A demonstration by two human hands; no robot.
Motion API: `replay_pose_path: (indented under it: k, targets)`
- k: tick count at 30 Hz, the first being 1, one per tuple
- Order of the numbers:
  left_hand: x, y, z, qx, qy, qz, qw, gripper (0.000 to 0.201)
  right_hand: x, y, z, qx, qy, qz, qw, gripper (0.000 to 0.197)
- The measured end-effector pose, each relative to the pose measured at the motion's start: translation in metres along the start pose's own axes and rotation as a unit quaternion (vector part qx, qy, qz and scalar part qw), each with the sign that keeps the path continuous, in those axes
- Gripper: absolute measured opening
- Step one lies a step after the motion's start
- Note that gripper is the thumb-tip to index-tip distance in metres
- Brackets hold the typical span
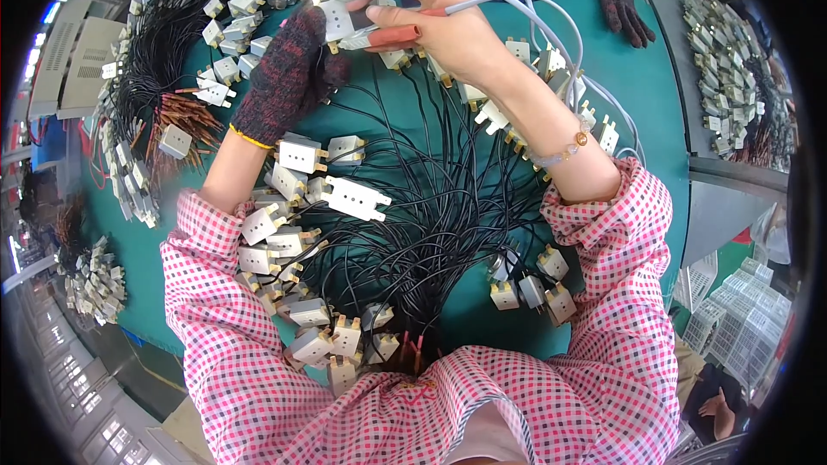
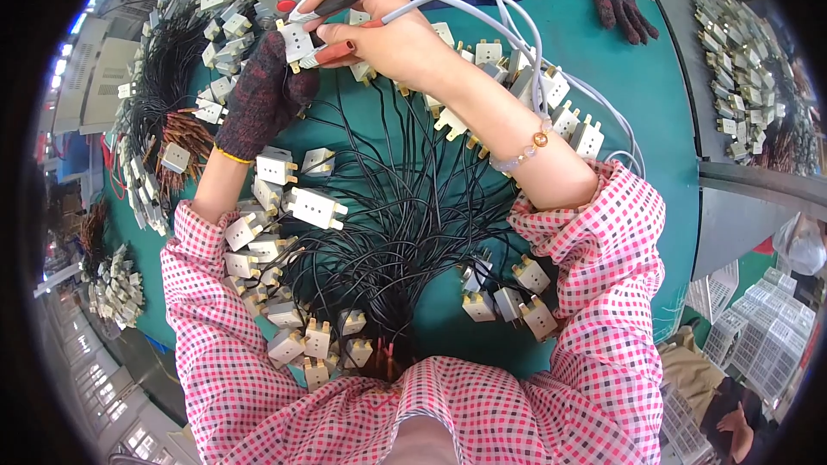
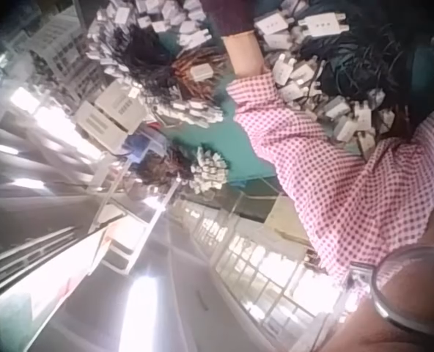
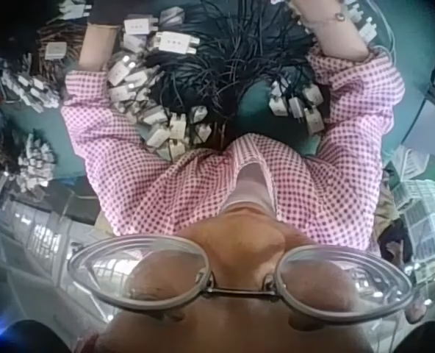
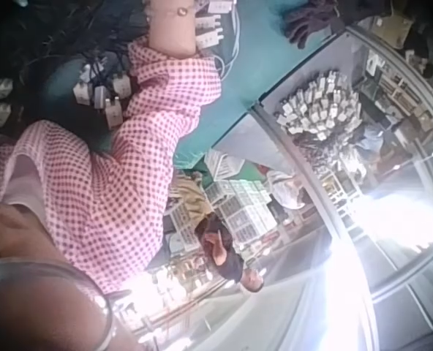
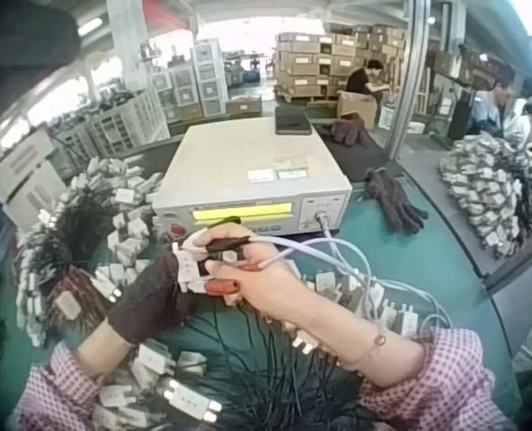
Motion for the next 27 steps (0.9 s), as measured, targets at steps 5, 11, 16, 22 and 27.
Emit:
replay_pose_path:
  k: [5, 11, 16, 22, 27]
  targets:
    - [-0.006, -0.026, -0.003, 0.023, 0.048, -0.019, 0.998, 0.037, -0.020, -0.001, 0.004, 0.013, -0.026, 0.087, 0.996, 0.026]
    - [-0.002, -0.063, -0.023, 0.192, -0.046, 0.699, 0.687, 0.026, -0.050, -0.005, 0.007, -0.004, -0.142, 0.173, 0.975, 0.023]
    - [0.053, -0.067, 0.014, 0.181, -0.068, 0.770, 0.608, 0.039, -0.055, -0.005, 0.002, -0.002, -0.211, 0.136, 0.968, 0.025]
    - [0.051, -0.034, 0.055, 0.110, -0.005, 0.827, 0.552, 0.061, -0.053, -0.010, 0.004, -0.017, -0.171, 0.143, 0.975, 0.025]
    - [0.019, -0.024, 0.041, -0.027, 0.048, 0.320, 0.946, 0.042, -0.043, -0.005, 0.005, -0.037, -0.118, 0.024, 0.992, 0.024]
Point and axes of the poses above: each hand's wrist, its own z-axis towards the middle knuckle, its own x-axis out of the palm, y = z × x, the point moved 7 cm from there along z, towards the middle knuckle, and after that the axes turned 6 degrees about z, right-handed, at the moved point
